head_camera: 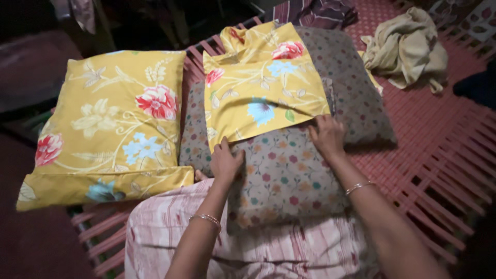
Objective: The person places a yellow floral pillowcase over a pillow, smooths it, and adjusts the edges. They repeat the process with another pillow, aligning and smoothing the fabric to fit the pillow.
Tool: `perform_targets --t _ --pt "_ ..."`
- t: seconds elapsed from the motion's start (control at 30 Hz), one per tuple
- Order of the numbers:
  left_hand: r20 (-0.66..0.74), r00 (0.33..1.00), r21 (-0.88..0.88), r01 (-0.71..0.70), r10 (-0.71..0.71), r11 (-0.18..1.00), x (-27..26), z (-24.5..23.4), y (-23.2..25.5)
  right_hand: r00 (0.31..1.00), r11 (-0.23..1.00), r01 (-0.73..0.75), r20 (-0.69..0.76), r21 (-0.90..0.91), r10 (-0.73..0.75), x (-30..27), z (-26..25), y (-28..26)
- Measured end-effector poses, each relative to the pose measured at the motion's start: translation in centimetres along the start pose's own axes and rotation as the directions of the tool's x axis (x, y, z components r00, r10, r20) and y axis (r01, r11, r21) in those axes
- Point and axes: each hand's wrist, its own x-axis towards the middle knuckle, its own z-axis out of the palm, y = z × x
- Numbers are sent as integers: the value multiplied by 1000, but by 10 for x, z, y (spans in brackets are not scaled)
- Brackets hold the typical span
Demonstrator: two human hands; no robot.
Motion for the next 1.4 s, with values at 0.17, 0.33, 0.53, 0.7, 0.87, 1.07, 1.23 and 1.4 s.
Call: perform_targets --t 0.17,0.33,0.53,0.7,0.87,1.07,1.23,1.4 --pt "-37 997 233 -52 63 971 17 -9 4 992 985 104 -54 -141 -112 18 13 7" --pt "-29 999 263 -25 33 965 27 -6 -25 987 974 148 -42 -174 -158 4 12 41" --pt "2 993 110 -114 115 987 -23 -22 -41 956 956 294 8 19 -294 -42 -33 61" --pt "-19 976 63 -216 218 974 -57 -24 -54 968 970 238 68 59 -241 -62 -47 65" --pt "-25 988 -105 151 -155 983 -43 25 -70 983 985 -166 71 -49 169 -56 -16 75" --pt "-90 957 -127 263 -275 957 -15 88 -114 827 770 -547 352 329 438 -70 23 83" --pt "205 899 -605 427 -387 672 2 98 -131 824 342 -549 424 763 376 -83 37 71" --pt "381 786 -589 612 -487 527 38 69 -146 814 502 -580 455 642 360 -88 42 48"
